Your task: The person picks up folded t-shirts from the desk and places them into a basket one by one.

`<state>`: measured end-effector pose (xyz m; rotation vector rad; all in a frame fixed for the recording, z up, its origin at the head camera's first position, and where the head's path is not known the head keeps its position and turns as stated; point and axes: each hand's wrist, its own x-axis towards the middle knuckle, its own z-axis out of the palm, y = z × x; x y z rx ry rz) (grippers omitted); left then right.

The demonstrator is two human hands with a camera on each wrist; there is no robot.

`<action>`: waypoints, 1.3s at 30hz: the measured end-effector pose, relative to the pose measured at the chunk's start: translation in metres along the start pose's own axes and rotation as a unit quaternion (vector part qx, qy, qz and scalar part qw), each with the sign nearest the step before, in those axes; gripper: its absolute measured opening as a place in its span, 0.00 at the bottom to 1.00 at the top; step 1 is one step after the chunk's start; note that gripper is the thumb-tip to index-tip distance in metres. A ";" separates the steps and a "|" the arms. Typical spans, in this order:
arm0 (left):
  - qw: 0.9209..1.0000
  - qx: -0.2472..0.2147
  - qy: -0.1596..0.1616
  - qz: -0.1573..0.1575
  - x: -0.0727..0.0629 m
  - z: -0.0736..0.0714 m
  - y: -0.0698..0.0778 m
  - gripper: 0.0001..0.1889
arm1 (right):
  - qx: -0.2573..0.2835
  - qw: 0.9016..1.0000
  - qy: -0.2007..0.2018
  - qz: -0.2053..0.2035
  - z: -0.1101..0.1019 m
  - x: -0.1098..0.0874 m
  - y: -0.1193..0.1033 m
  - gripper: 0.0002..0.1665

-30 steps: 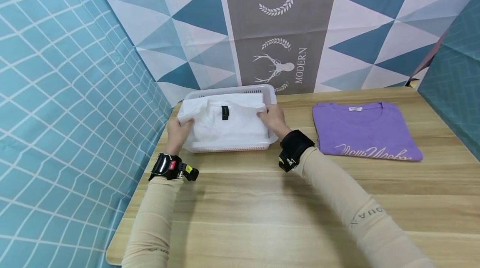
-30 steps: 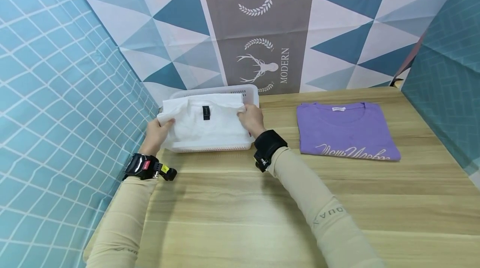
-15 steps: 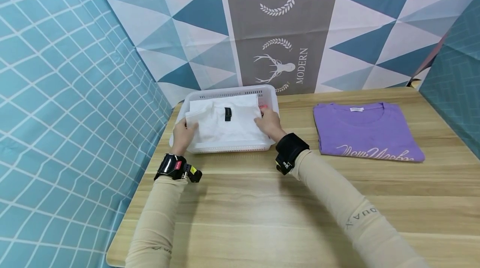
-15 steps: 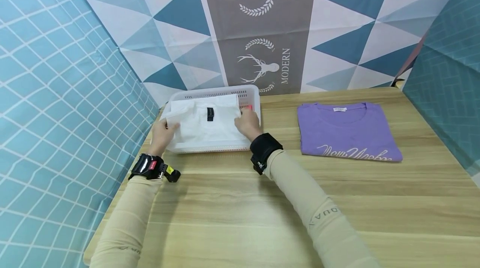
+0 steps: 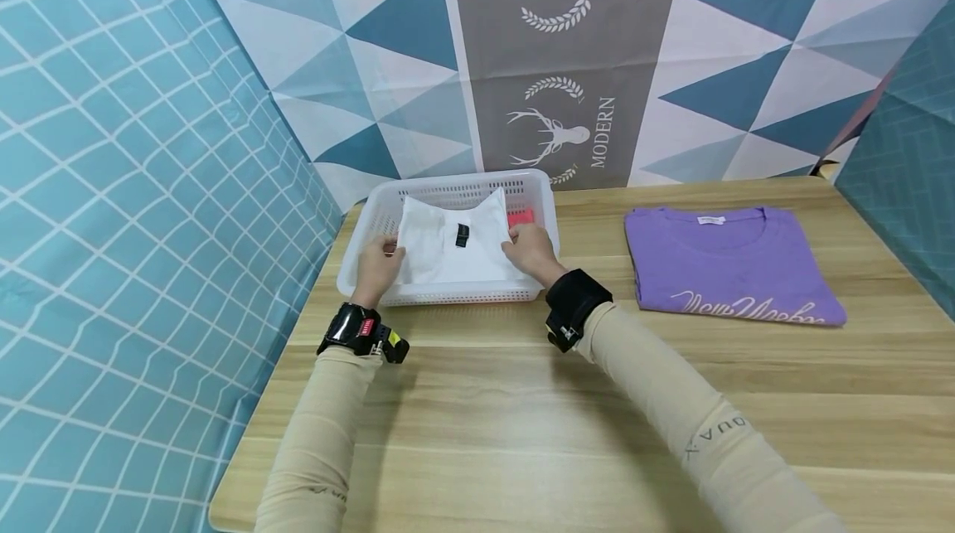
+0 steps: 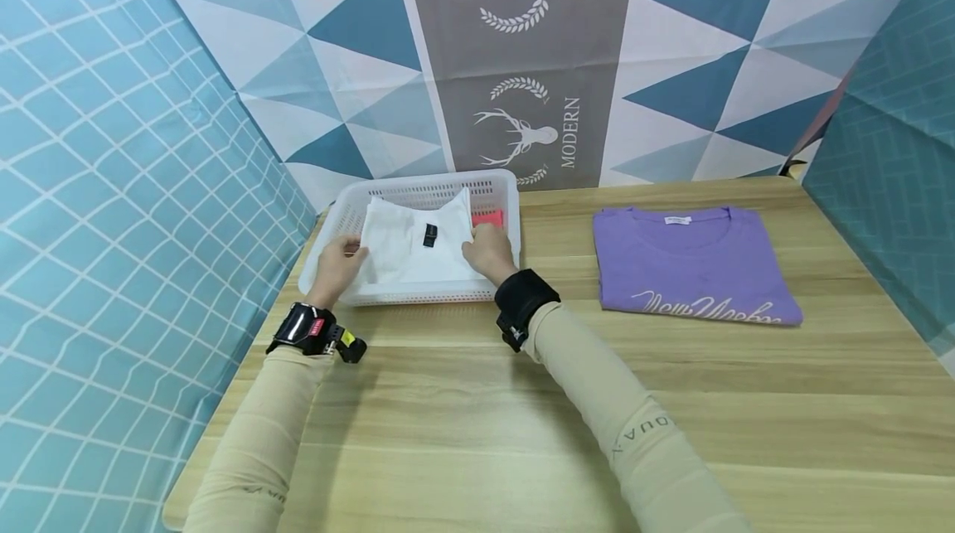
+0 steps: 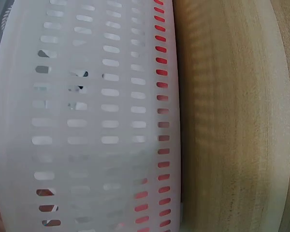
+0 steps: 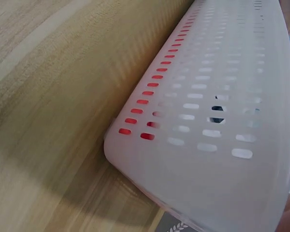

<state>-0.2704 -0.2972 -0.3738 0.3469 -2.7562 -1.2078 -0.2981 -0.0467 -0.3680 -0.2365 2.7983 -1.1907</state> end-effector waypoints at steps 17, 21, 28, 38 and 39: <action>0.999 0.042 -0.027 0.012 -0.006 0.000 0.003 0.27 | 0.031 0.999 -0.021 0.024 0.002 -0.008 0.003 0.32; 0.999 0.037 -0.025 0.013 -0.008 0.000 0.005 0.27 | 0.042 0.999 -0.025 0.021 0.000 -0.011 0.002 0.31; 0.999 0.022 -0.024 0.014 -0.014 -0.001 0.012 0.26 | 0.052 0.998 -0.028 0.002 -0.008 -0.020 0.002 0.31; 0.996 -0.070 -0.002 0.055 -0.050 0.012 0.026 0.22 | 0.139 0.990 -0.005 -0.021 -0.018 -0.054 0.009 0.26; 0.994 -0.092 0.007 0.059 -0.056 0.015 0.027 0.20 | 0.152 0.988 0.001 -0.023 -0.019 -0.059 0.009 0.26</action>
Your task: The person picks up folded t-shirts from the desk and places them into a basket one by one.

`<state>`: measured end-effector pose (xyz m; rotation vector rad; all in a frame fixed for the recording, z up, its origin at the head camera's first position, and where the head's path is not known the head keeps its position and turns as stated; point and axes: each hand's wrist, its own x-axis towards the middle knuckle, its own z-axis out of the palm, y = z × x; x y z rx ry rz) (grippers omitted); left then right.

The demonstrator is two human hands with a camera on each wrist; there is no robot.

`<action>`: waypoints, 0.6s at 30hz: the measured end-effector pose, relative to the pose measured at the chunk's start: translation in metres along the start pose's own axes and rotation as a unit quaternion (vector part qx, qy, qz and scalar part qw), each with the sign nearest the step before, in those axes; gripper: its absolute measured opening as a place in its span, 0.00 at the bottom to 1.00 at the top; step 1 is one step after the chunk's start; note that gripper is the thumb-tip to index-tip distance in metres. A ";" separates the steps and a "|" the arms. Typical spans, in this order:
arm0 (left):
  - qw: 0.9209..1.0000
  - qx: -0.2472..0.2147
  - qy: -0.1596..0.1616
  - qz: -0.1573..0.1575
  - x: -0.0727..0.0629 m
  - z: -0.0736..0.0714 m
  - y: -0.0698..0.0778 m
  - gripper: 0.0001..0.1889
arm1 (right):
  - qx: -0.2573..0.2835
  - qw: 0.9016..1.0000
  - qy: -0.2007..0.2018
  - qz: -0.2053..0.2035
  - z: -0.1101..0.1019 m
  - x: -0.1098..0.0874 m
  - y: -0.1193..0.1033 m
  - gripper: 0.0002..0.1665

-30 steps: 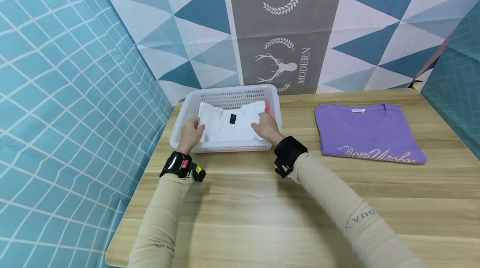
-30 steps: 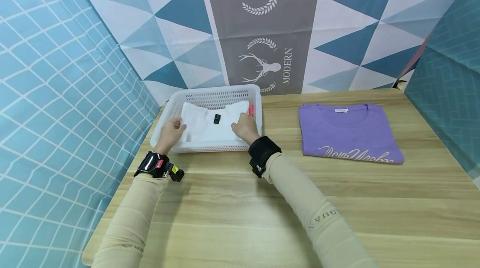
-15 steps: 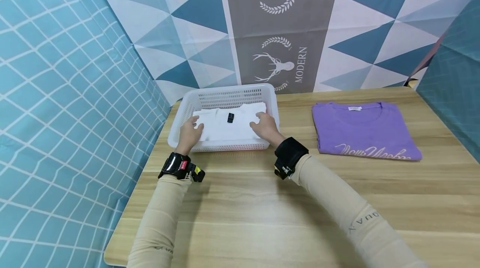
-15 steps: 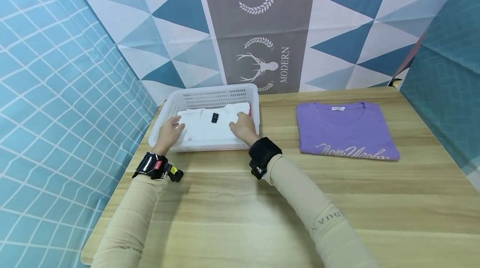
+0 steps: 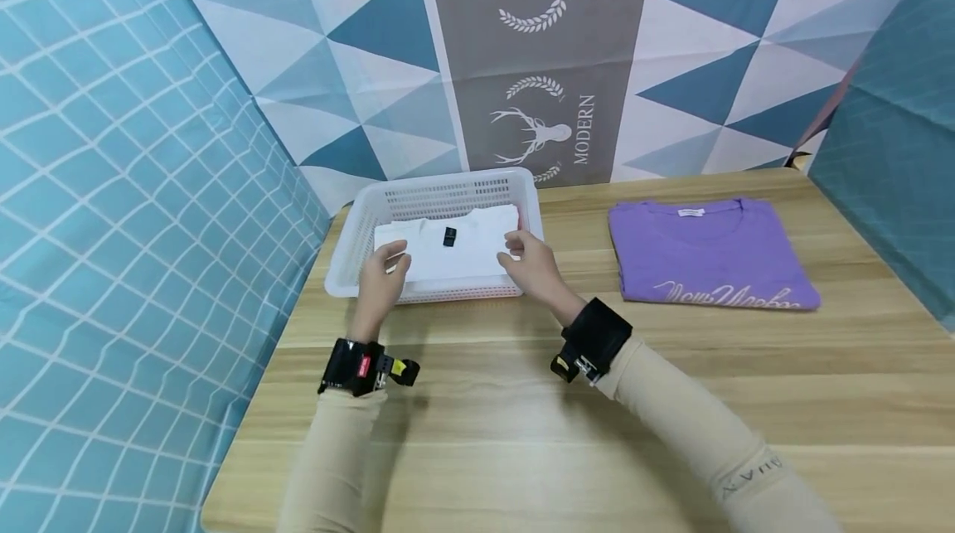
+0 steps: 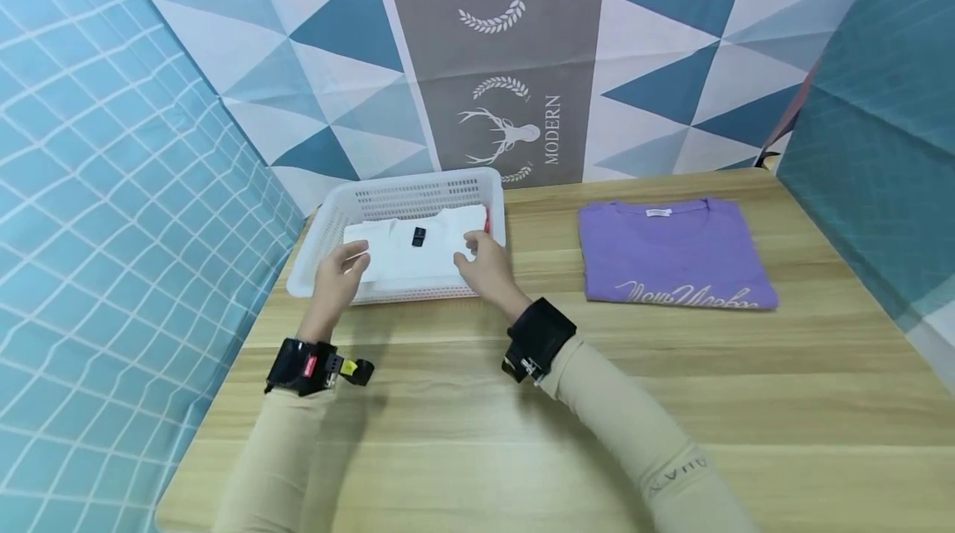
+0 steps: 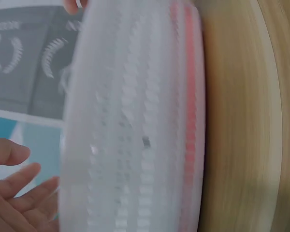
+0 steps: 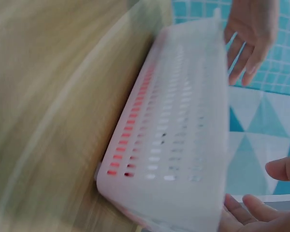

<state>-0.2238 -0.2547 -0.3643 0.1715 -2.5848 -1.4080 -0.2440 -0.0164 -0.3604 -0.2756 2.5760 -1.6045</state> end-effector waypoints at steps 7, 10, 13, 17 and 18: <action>0.991 -0.128 0.032 0.037 -0.038 0.041 0.011 0.13 | 0.068 0.997 0.029 -0.019 -0.020 -0.035 0.015 0.22; 0.987 -0.153 0.018 0.047 -0.055 0.057 0.018 0.12 | 0.080 0.996 0.031 -0.016 -0.029 -0.047 0.025 0.22; 0.986 -0.161 -0.001 0.054 -0.068 0.074 0.025 0.12 | 0.085 0.996 0.040 0.001 -0.038 -0.058 0.038 0.22; 0.985 -0.160 -0.043 0.052 -0.080 0.100 0.035 0.12 | 0.084 0.995 0.058 0.020 -0.051 -0.072 0.057 0.21; 0.984 -0.160 -0.054 0.049 -0.082 0.107 0.037 0.12 | 0.085 0.994 0.062 0.024 -0.054 -0.075 0.061 0.21</action>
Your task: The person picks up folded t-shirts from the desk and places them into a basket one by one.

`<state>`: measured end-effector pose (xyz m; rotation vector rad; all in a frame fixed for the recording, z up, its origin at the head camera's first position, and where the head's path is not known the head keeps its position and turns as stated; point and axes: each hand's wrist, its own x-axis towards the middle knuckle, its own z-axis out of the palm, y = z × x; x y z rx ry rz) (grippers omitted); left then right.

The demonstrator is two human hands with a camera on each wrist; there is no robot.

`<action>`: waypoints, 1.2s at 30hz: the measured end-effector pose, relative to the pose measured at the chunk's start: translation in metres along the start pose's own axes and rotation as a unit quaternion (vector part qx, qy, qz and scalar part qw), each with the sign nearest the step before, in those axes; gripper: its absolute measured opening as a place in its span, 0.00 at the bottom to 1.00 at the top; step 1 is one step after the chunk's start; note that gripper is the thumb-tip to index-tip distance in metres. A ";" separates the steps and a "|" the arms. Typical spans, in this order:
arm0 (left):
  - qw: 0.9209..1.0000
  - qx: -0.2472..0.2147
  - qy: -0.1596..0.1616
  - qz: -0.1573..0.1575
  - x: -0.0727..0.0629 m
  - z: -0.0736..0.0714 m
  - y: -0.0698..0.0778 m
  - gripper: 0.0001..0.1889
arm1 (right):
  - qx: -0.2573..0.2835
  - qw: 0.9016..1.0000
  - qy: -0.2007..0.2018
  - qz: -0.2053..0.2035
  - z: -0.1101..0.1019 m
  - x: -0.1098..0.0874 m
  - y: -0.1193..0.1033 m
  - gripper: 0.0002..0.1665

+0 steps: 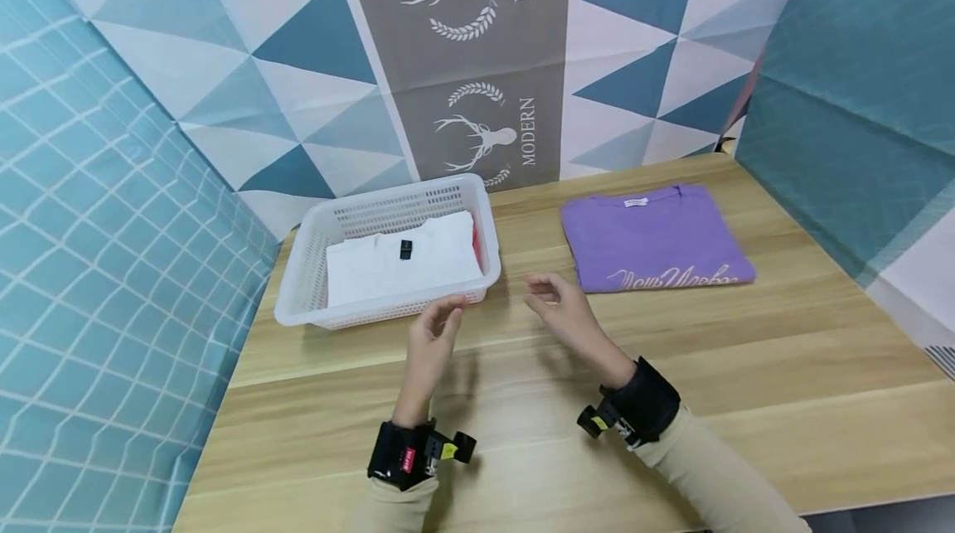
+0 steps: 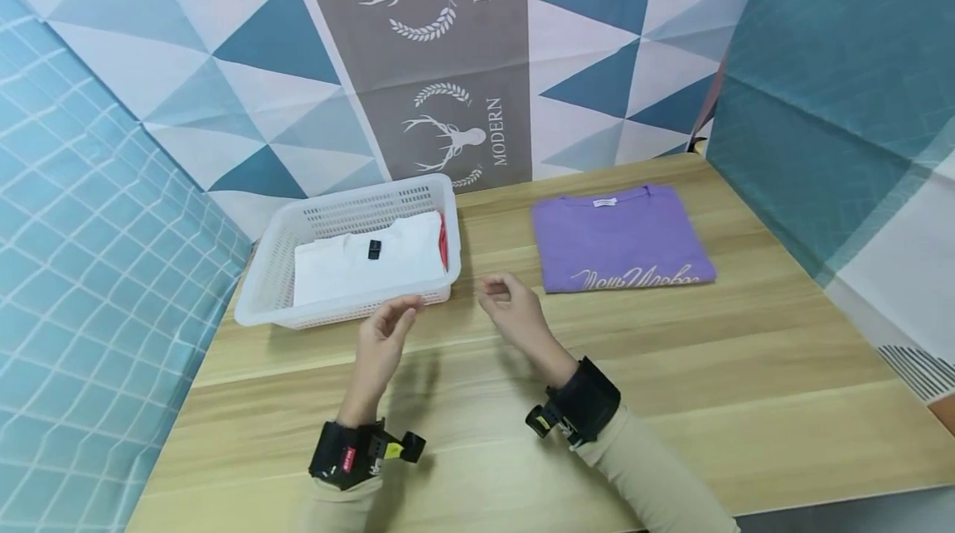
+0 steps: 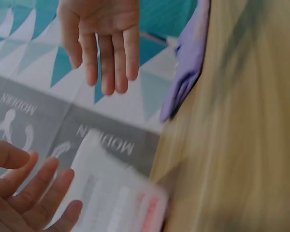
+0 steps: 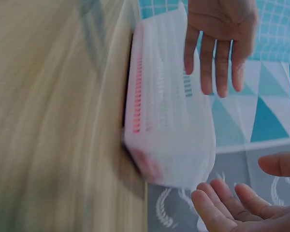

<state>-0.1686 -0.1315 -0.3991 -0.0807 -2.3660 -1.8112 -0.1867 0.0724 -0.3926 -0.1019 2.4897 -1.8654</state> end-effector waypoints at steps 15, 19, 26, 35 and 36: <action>0.995 -0.006 -0.095 0.016 0.014 0.085 0.009 0.12 | -0.025 0.997 0.041 0.056 -0.042 -0.014 0.031 0.23; 0.994 0.006 -0.111 0.002 0.021 0.101 0.013 0.14 | -0.039 0.995 0.050 0.073 -0.063 -0.012 0.036 0.25; 0.985 0.013 -0.154 -0.078 0.037 0.133 0.014 0.18 | 0.002 0.982 0.103 0.159 -0.112 -0.003 0.050 0.39; 0.976 0.054 -0.158 -0.140 0.060 0.169 -0.005 0.24 | 0.024 0.941 0.220 0.257 -0.164 0.003 0.086 0.42; 0.975 0.052 -0.155 -0.149 0.063 0.171 -0.007 0.25 | 0.022 0.938 0.226 0.261 -0.169 0.003 0.089 0.41</action>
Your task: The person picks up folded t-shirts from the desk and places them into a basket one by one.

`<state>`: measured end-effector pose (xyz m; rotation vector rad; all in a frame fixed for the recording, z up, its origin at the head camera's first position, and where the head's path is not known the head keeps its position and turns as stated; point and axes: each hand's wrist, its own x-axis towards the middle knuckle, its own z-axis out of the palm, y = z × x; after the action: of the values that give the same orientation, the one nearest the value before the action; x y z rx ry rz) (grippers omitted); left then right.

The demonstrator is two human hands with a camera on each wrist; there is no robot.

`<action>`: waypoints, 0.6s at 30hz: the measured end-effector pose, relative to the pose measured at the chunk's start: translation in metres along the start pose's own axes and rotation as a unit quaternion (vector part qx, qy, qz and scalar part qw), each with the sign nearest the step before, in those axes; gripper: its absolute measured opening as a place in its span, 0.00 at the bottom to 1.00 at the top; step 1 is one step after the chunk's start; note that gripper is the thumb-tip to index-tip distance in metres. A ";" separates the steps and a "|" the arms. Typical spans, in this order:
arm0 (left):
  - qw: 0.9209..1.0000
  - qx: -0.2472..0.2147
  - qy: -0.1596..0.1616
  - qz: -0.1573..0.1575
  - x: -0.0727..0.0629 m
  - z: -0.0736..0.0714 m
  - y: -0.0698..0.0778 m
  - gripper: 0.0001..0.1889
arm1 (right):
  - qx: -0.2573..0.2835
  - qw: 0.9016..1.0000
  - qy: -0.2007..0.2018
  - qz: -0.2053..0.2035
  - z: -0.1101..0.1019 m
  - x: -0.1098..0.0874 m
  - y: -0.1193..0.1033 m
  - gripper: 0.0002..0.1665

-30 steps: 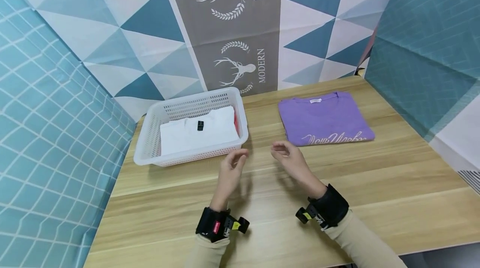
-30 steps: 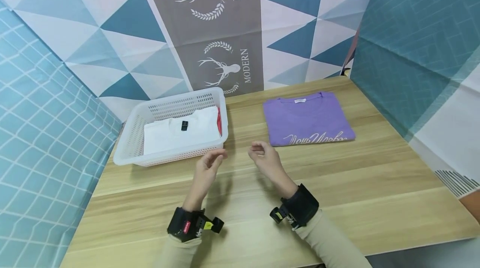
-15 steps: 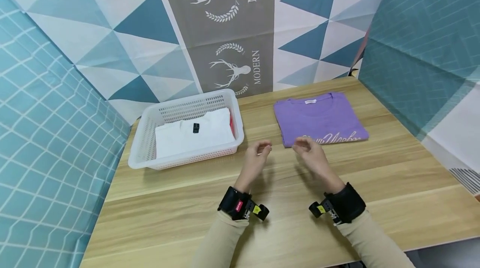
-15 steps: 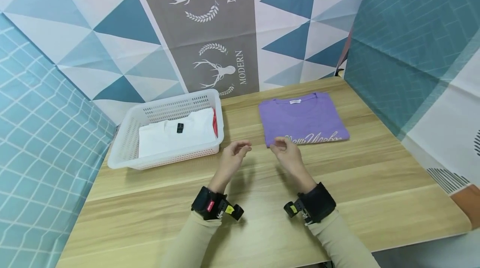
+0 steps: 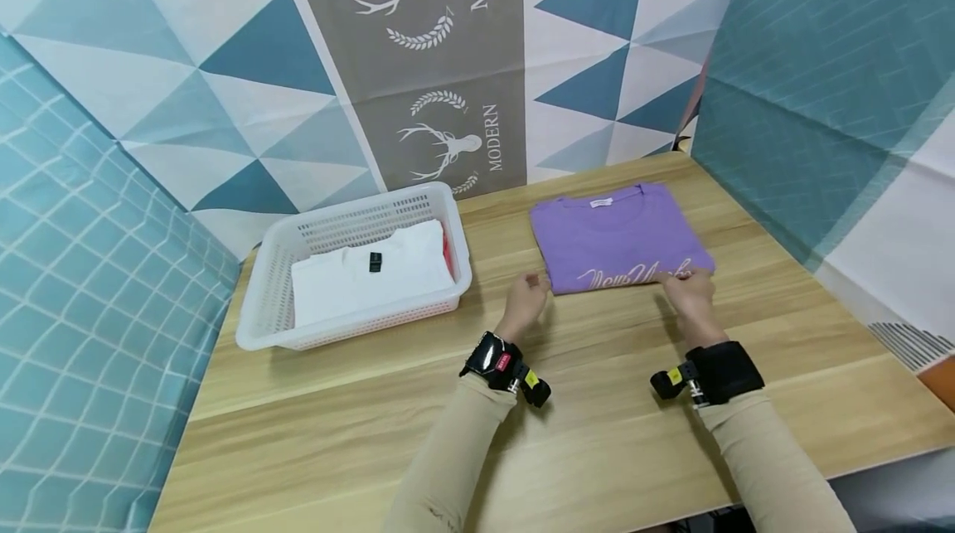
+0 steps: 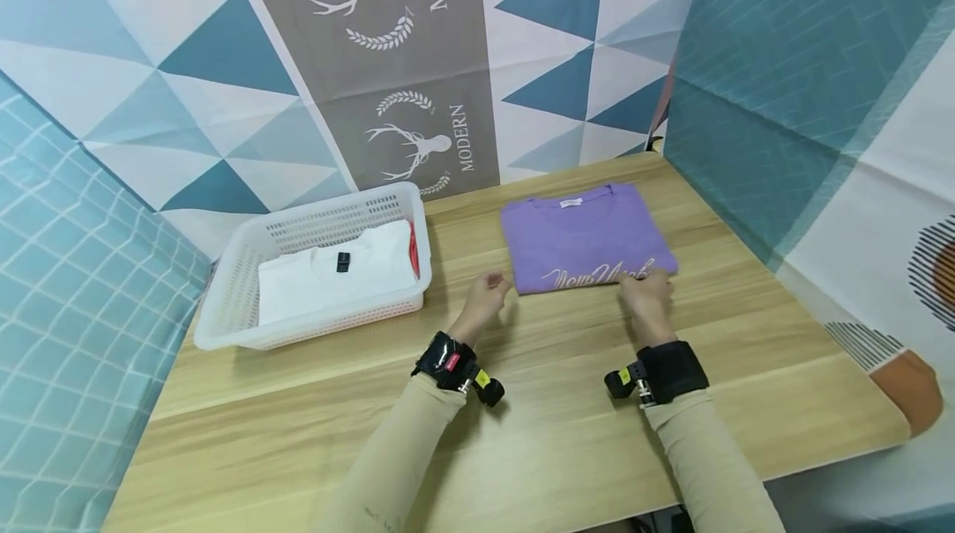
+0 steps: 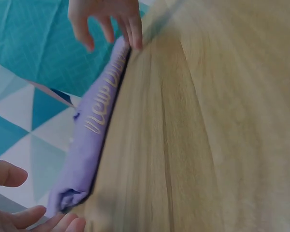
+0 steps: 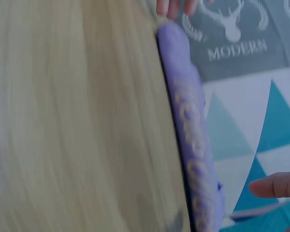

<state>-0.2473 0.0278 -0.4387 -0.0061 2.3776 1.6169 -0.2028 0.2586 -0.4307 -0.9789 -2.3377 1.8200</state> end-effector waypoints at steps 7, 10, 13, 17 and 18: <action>0.999 -0.011 0.021 -0.031 0.012 0.008 0.000 0.27 | 0.028 0.999 0.027 0.024 -0.020 0.021 0.003 0.39; 0.999 -0.003 0.031 -0.038 0.017 0.012 0.005 0.27 | 0.071 0.995 0.024 0.059 -0.030 0.030 -0.001 0.41; 0.998 0.007 0.033 -0.057 0.023 0.015 0.010 0.18 | 0.124 0.987 0.026 0.097 -0.037 0.037 -0.004 0.42; 0.997 0.024 0.029 -0.066 0.032 0.017 0.013 0.18 | 0.193 0.971 0.021 0.138 -0.045 0.047 -0.006 0.33; 0.997 0.025 0.026 -0.066 0.034 0.018 0.013 0.22 | 0.203 0.968 0.018 0.144 -0.048 0.049 -0.006 0.27</action>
<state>-0.2784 0.0544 -0.4407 -0.1929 2.4008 1.5142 -0.2264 0.3227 -0.4276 -1.3159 -1.7610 2.2330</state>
